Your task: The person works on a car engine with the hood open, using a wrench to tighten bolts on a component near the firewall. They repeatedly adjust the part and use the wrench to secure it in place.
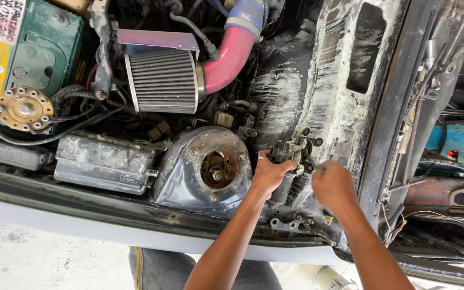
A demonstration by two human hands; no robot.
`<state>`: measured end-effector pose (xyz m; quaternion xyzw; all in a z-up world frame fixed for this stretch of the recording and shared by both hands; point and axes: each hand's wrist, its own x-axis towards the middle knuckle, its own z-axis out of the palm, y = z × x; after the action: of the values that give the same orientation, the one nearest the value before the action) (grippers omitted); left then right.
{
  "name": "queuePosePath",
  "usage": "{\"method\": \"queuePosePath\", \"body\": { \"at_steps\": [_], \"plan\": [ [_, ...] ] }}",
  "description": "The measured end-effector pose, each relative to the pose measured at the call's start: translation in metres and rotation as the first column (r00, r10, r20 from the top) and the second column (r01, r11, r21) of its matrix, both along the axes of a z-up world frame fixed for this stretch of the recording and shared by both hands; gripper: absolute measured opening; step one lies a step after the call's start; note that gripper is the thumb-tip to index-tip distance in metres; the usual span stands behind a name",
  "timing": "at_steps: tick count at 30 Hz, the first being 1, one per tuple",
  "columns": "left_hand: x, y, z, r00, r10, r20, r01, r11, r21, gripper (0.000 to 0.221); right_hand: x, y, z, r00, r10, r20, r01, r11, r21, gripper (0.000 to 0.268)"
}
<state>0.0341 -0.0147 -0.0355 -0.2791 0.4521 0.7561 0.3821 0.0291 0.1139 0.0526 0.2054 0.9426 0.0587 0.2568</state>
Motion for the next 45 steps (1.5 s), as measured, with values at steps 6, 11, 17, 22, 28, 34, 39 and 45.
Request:
{"method": "queuePosePath", "body": {
  "at_steps": [6,11,17,22,28,34,39,45],
  "plan": [
    [-0.003,0.017,-0.026,0.998,-0.053,0.042,0.055,0.997,-0.057,0.085,-0.006,-0.041,0.021,0.993,-0.089,0.081,0.093,0.995,-0.045,0.054],
    [-0.005,0.011,-0.017,0.997,-0.044,0.059,0.046,0.998,-0.036,0.084,-0.019,-0.075,0.049,0.984,-0.155,0.091,0.162,0.983,-0.084,0.051],
    [-0.006,0.012,-0.016,0.996,-0.023,0.089,0.03,0.997,-0.072,0.083,-0.041,-0.048,0.036,0.981,-0.049,0.187,0.064,0.995,-0.076,0.049],
    [-0.006,0.007,-0.014,0.995,-0.031,0.095,0.04,0.995,-0.086,0.083,-0.05,-0.045,0.034,0.967,-0.004,0.256,0.021,0.998,-0.063,0.046],
    [-0.01,0.001,-0.007,0.99,-0.087,0.112,0.095,0.993,-0.069,0.083,-0.036,-0.047,0.022,0.98,-0.077,0.181,0.089,0.994,-0.062,0.046],
    [-0.008,0.005,-0.01,0.985,-0.125,0.117,0.134,0.989,-0.069,0.084,-0.029,-0.022,0.016,0.979,-0.113,0.171,0.131,0.987,-0.096,0.049],
    [-0.006,0.008,0.002,0.99,-0.088,0.107,0.101,0.987,-0.123,0.082,-0.024,-0.031,0.021,0.984,-0.092,0.15,0.093,0.996,0.001,0.041],
    [-0.006,0.011,-0.009,0.989,-0.106,0.102,0.12,0.982,-0.149,0.083,-0.017,0.002,0.005,0.968,0.01,0.25,-0.029,0.997,0.072,0.049]
  ]
}}
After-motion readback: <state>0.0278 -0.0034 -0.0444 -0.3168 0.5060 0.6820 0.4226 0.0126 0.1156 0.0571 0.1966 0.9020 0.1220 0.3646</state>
